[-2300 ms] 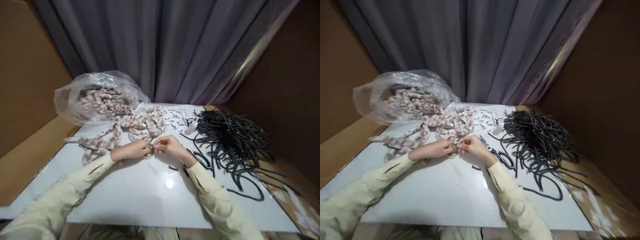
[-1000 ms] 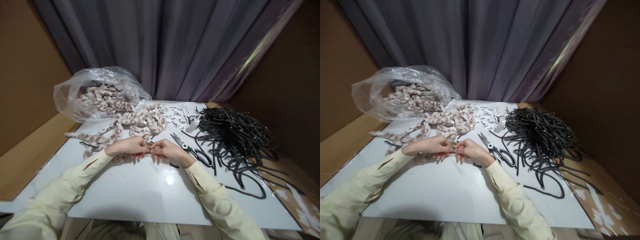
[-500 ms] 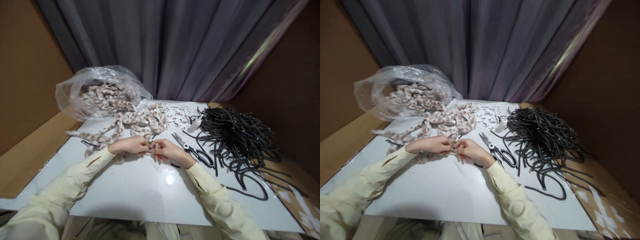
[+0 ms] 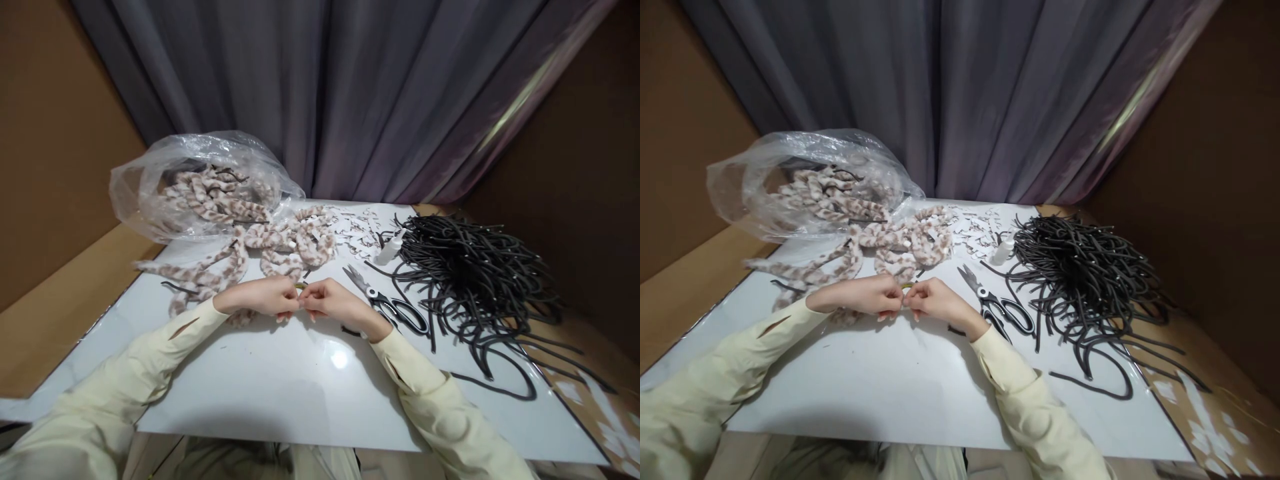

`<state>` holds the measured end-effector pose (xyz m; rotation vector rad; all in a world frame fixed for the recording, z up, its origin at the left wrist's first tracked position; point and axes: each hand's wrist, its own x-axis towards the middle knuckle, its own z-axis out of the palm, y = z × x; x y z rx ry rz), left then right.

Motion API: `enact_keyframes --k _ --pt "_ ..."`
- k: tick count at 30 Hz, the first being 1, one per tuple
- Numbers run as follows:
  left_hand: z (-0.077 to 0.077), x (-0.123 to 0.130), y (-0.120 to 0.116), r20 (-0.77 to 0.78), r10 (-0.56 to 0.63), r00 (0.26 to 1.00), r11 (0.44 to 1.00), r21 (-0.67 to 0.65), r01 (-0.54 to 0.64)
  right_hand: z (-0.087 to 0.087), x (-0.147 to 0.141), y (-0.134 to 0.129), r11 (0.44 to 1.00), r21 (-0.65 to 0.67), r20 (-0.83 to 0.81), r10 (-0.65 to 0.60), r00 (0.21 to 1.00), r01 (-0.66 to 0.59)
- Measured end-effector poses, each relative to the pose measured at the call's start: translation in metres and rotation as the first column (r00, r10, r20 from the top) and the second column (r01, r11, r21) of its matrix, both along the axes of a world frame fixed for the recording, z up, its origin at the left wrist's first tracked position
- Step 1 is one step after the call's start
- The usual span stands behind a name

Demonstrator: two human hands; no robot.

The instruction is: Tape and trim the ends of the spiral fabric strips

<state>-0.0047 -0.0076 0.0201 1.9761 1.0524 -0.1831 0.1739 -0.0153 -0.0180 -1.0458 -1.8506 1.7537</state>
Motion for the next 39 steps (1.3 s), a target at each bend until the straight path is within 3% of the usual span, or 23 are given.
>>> enact_keyframes --k 3,8,18,28,39 --pt "0.0 -0.001 0.0 -0.012 0.02 1.0 0.999 0.032 -0.02 0.001 0.0 0.0 1.0 -0.01 0.01 -0.027 1.0 0.027" --pt "0.006 -0.004 0.004 0.01 0.065 0.998 0.996 0.059 -0.065 0.002 0.005 0.006 0.992 -0.092 -0.125 -0.101 0.987 0.09" --pt "0.011 0.0 0.0 0.053 0.039 0.998 0.999 0.022 -0.041 0.009 0.003 0.001 0.989 -0.109 -0.125 -0.11 0.986 0.097" --pt "0.009 0.001 -0.004 0.003 0.009 1.0 1.0 0.015 -0.009 0.003 -0.003 -0.003 0.993 -0.107 -0.128 -0.066 0.99 0.053" --pt "0.015 -0.004 0.001 0.056 0.054 0.997 0.998 0.021 -0.056 0.009 0.007 0.005 0.978 -0.196 -0.21 -0.109 0.972 0.068"
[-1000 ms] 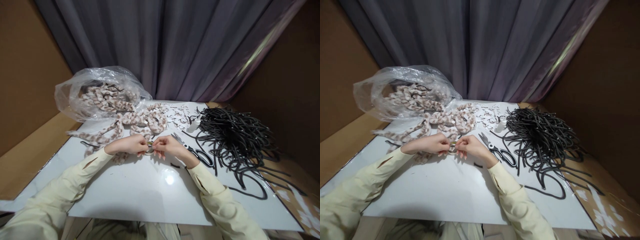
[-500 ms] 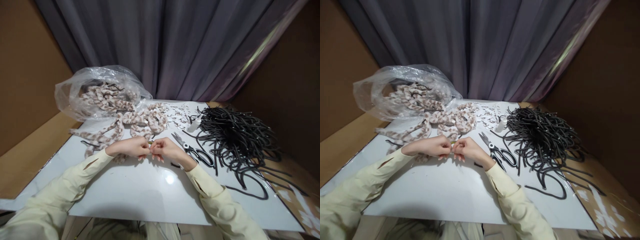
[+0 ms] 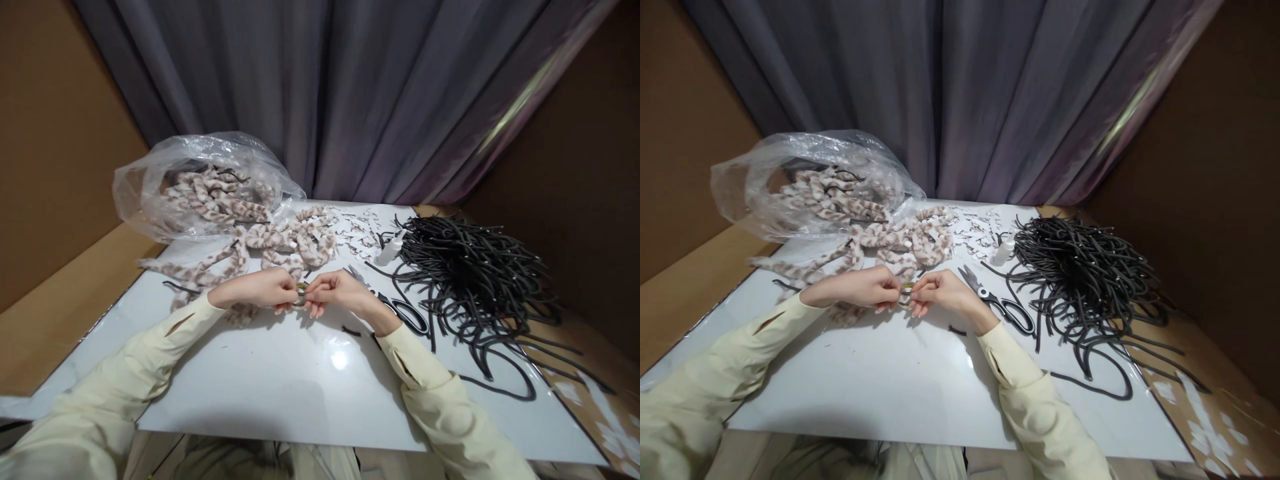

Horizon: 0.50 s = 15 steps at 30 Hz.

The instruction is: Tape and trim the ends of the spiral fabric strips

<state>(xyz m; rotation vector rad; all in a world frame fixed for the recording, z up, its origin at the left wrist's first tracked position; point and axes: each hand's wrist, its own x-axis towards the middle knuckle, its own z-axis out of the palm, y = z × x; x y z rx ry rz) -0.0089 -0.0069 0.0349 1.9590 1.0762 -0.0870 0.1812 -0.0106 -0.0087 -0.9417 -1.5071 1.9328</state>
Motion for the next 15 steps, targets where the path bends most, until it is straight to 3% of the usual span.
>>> enact_keyframes --k 15 --pt "0.002 0.0035 -0.0048 -0.007 -0.052 0.999 0.999 0.003 0.052 0.0002 -0.0033 -0.0038 0.999 -0.006 0.022 0.037 0.999 -0.037"
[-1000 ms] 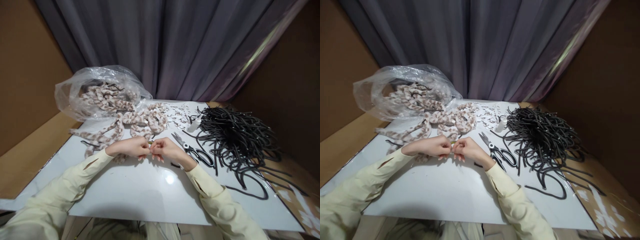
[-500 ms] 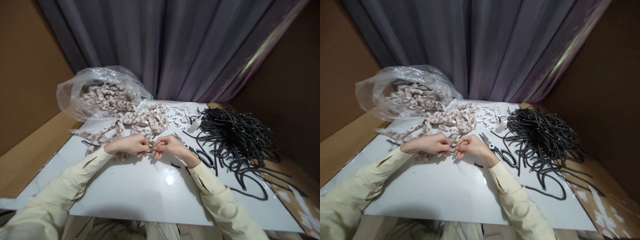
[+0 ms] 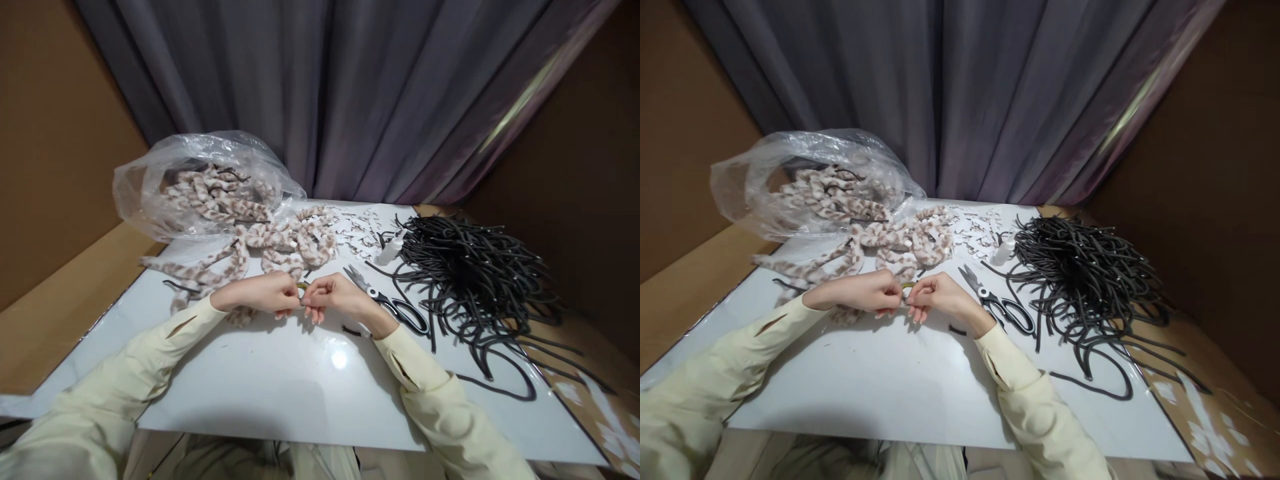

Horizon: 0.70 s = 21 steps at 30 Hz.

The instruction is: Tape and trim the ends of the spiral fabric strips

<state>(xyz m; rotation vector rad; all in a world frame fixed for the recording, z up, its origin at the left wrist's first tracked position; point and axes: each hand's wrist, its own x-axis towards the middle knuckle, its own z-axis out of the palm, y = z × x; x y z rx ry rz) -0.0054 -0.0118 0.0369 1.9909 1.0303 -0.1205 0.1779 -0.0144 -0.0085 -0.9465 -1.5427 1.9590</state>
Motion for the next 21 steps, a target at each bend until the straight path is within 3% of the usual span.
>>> enact_keyframes --k 9,14,18,21 --pt "-0.008 0.003 -0.001 0.003 -0.006 1.0 1.0 -0.016 0.006 -0.004 -0.003 -0.001 0.999 0.021 -0.006 0.028 1.0 -0.028" --pt "-0.002 0.0 0.002 0.068 0.099 0.993 0.994 0.03 -0.101 -0.005 0.004 0.005 0.999 -0.01 -0.026 0.03 0.999 -0.031" --pt "0.004 0.0 0.0 0.177 0.198 0.964 0.98 -0.064 -0.189 -0.006 0.002 0.004 1.0 0.016 -0.081 0.022 0.997 -0.02" --pt "0.009 0.002 -0.005 0.272 0.233 0.934 0.968 -0.155 -0.197 -0.005 -0.005 -0.001 0.992 0.128 -0.12 -0.006 0.993 0.021"
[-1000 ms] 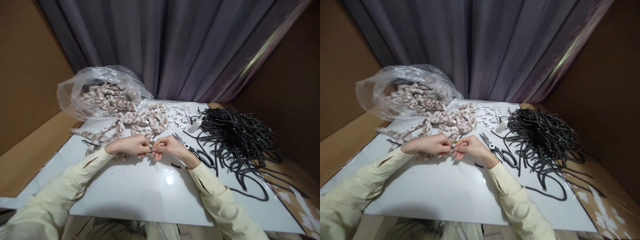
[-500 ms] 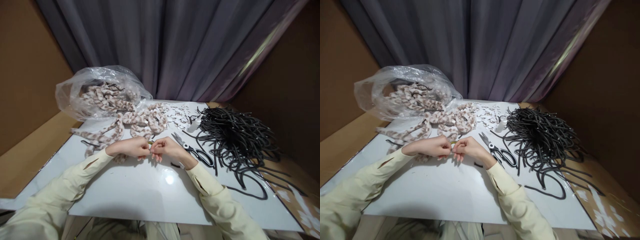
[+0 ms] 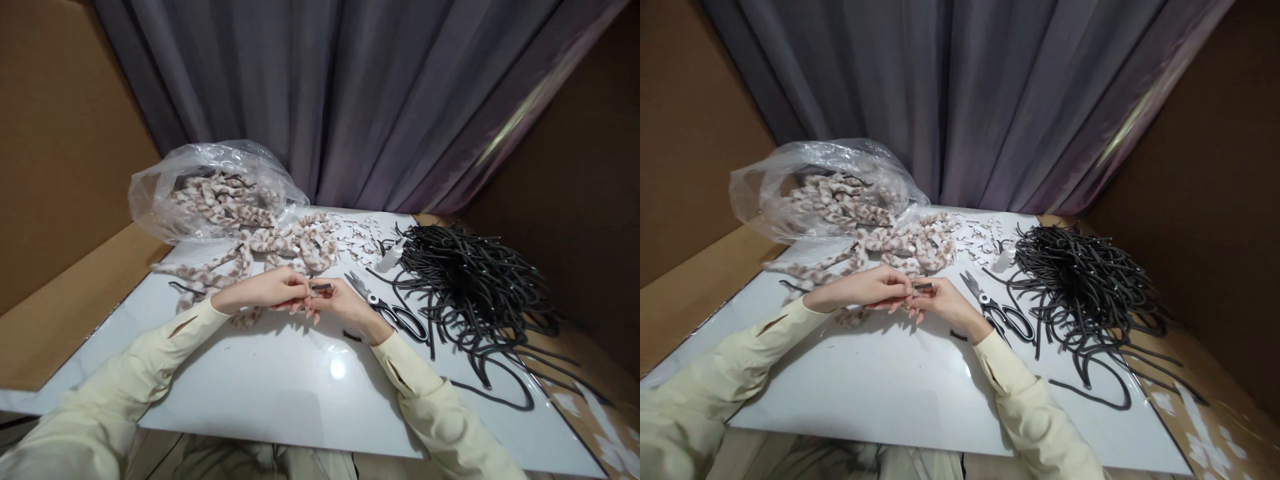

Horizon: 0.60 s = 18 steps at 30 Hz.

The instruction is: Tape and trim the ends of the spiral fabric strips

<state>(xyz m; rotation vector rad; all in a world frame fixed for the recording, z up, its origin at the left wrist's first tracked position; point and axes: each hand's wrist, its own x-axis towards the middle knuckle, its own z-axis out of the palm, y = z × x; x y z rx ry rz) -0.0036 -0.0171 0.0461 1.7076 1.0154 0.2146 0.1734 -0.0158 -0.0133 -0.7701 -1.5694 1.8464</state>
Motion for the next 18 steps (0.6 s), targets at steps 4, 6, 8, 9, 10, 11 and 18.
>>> enact_keyframes --k 4,6,8,9,10,11,18 --pt "0.011 -0.005 -0.008 0.13 -0.027 0.991 0.998 -0.05 0.034 0.006 -0.002 -0.004 0.982 0.107 -0.024 -0.155 0.988 0.157" --pt "0.013 -0.013 -0.012 0.156 -0.015 0.988 0.997 -0.073 0.027 0.009 0.0 -0.001 0.969 0.119 -0.02 -0.215 0.976 0.215" --pt "0.008 -0.023 -0.017 0.173 0.019 0.985 0.988 -0.156 0.008 0.01 0.002 0.001 0.957 0.129 -0.027 -0.26 0.965 0.261" --pt "0.003 -0.027 -0.02 0.2 0.037 0.979 0.974 -0.227 0.01 0.011 0.003 0.002 0.953 0.126 -0.045 -0.274 0.961 0.277" --pt "-0.004 -0.03 -0.023 0.242 0.067 0.968 0.943 -0.331 0.017 0.011 0.003 0.003 0.952 0.11 -0.07 -0.278 0.958 0.285" --pt "-0.013 -0.031 -0.026 0.292 0.12 0.949 0.894 -0.447 0.025 0.012 0.003 0.002 0.956 0.08 -0.1 -0.275 0.956 0.283" --pt "-0.047 -0.037 -0.029 0.679 0.497 0.541 0.772 -0.631 0.082 0.02 0.002 -0.009 0.985 -0.121 -0.195 -0.145 0.97 0.123"
